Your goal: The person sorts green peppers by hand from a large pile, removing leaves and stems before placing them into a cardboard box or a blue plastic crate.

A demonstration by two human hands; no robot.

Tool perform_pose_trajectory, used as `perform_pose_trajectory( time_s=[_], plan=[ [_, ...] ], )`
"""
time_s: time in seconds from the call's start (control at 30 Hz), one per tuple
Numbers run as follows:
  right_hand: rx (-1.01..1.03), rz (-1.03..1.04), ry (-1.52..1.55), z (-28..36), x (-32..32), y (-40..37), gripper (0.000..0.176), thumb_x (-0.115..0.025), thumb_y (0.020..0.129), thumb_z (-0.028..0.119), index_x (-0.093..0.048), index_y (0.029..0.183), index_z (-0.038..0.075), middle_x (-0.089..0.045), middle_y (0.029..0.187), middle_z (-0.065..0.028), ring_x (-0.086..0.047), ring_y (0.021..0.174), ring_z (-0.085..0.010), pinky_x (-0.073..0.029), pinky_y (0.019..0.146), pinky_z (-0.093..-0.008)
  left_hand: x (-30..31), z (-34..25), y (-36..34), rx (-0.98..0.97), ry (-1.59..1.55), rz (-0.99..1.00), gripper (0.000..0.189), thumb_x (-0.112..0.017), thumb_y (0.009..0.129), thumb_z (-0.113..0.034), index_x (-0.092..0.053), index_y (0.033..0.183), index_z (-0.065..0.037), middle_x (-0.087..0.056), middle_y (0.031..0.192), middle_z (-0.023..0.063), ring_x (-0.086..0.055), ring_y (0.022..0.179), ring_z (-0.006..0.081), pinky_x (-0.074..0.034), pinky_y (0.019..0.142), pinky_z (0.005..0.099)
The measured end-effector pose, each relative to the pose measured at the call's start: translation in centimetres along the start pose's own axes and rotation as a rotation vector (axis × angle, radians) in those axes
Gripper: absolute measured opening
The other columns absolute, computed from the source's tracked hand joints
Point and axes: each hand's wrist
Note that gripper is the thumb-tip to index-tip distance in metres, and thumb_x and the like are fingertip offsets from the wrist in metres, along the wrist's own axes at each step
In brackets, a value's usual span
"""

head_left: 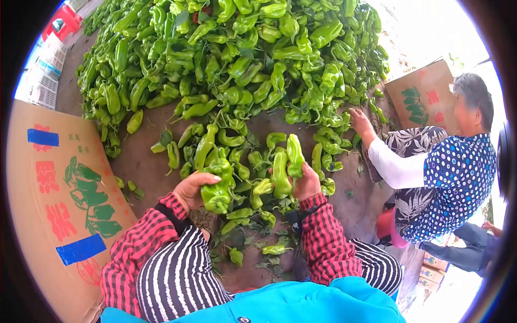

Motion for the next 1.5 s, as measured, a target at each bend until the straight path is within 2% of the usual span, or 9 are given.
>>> perform_pose_trajectory(
  time_s=[0.17, 0.23, 0.33, 0.47, 0.6, 0.8, 0.93, 1.17, 1.5],
  plan=[
    [-0.132, 0.413, 0.235, -1.2, -3.6, -2.9, 0.062, -0.063, 0.075, 0.036, -0.043, 0.123, 0.003, -0.05, 0.119, -0.0166, -0.046, 0.11, -0.0434, -0.042, 0.086, -0.0577, -0.1, 1.1, 1.4, -0.012, 0.123, 0.016, 0.041, -0.06, 0.076, -0.005, -0.049, 0.116, -0.005, -0.059, 0.104, 0.0086, -0.058, 0.094, 0.0197, -0.049, 0.083, 0.0377],
    [-0.176, 0.422, 0.259, -1.4, -6.0, -3.5, 0.057, -0.064, 0.075, 0.025, -0.043, 0.124, 0.004, -0.051, 0.117, -0.0143, -0.051, 0.105, -0.0351, -0.046, 0.084, -0.049, -0.1, 1.5, 1.7, 0.003, 0.114, 0.052, 0.041, -0.059, 0.077, -0.004, -0.049, 0.116, -0.005, -0.057, 0.107, 0.0059, -0.057, 0.095, 0.0175, -0.047, 0.085, 0.0356],
    [0.186, 0.218, -0.285, -2.7, -7.4, -3.7, 0.058, -0.068, 0.066, -0.002, -0.047, 0.12, 0.005, -0.054, 0.111, -0.0049, -0.054, 0.097, -0.0158, -0.043, 0.085, -0.03, -0.4, 1.6, 1.7, -0.015, 0.143, 0.064, 0.043, -0.063, 0.077, -0.007, -0.048, 0.117, -0.006, -0.057, 0.108, 0.0051, -0.055, 0.099, 0.0166, -0.045, 0.088, 0.034],
    [0.664, 0.017, -1.187, -5.1, -9.3, -3.8, 0.052, -0.076, 0.063, 0.011, -0.052, 0.108, -0.002, -0.045, 0.118, -0.0142, -0.045, 0.109, -0.024, -0.039, 0.09, -0.0345, -0.6, 2.1, 1.8, -0.061, 0.139, 0.084, 0.053, -0.069, 0.075, -0.015, -0.045, 0.121, -0.007, -0.055, 0.113, 0.0045, -0.052, 0.105, 0.0173, -0.041, 0.092, 0.0345],
    [0.706, 0.061, -1.686, -6.6, -12.0, -6.0, 0.073, -0.068, 0.072, 0.029, -0.03, 0.128, 0.0, -0.02, 0.133, -0.0273, -0.033, 0.113, -0.043, -0.031, 0.095, -0.046, -0.7, 2.5, 1.5, -0.066, 0.132, 0.21, 0.071, -0.075, 0.07, -0.027, -0.038, 0.127, -0.008, -0.049, 0.122, 0.0054, -0.047, 0.112, 0.0187, -0.038, 0.096, 0.0359],
    [0.667, 0.114, -1.787, -6.8, -12.9, -8.3, 0.073, -0.064, 0.077, 0.032, -0.028, 0.133, 0.003, -0.018, 0.136, -0.0261, -0.026, 0.122, -0.0424, -0.023, 0.101, -0.0451, -0.5, 2.8, 1.1, -0.035, 0.137, 0.303, 0.072, -0.072, 0.069, -0.027, -0.037, 0.129, -0.008, -0.048, 0.123, 0.0087, -0.046, 0.114, 0.0224, -0.036, 0.099, 0.0386],
    [0.748, 0.184, -1.466, -6.3, -13.2, -9.1, 0.068, -0.061, 0.08, 0.025, -0.027, 0.134, 0.004, -0.022, 0.137, -0.0239, -0.027, 0.124, -0.0382, -0.022, 0.101, -0.043, 0.1, 3.3, 0.4, -0.06, -0.048, 0.363, 0.071, -0.071, 0.067, -0.036, -0.041, 0.125, -0.009, -0.051, 0.12, 0.0115, -0.048, 0.112, 0.0266, -0.037, 0.098, 0.0412],
    [0.311, 0.128, -0.086, -5.8, -12.7, -9.1, 0.043, -0.045, 0.087, -0.002, -0.034, 0.128, 0.003, -0.045, 0.123, -0.0121, -0.046, 0.111, -0.0189, -0.04, 0.093, -0.0323, -0.9, 2.6, -0.4, -0.229, -0.112, 0.478, 0.081, -0.073, 0.063, -0.045, -0.039, 0.126, -0.007, -0.047, 0.123, 0.0144, -0.048, 0.112, 0.0303, -0.037, 0.096, 0.0494],
    [0.388, -0.258, -0.16, -8.3, -10.2, -5.8, 0.039, -0.051, 0.083, 0.001, -0.042, 0.12, 0.003, -0.053, 0.101, -0.0057, -0.051, 0.09, -0.0111, -0.044, 0.077, -0.0244, -1.2, 1.9, -0.8, -0.437, -0.105, 0.352, 0.088, -0.065, 0.059, -0.067, -0.047, 0.119, -0.006, -0.039, 0.127, 0.0186, -0.036, 0.117, 0.0461, -0.038, 0.092, 0.0565]
  ],
)
Point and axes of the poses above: each hand's wrist, its own y-axis towards the middle knuckle, its own x-axis out of the back of the hand, z = x × y
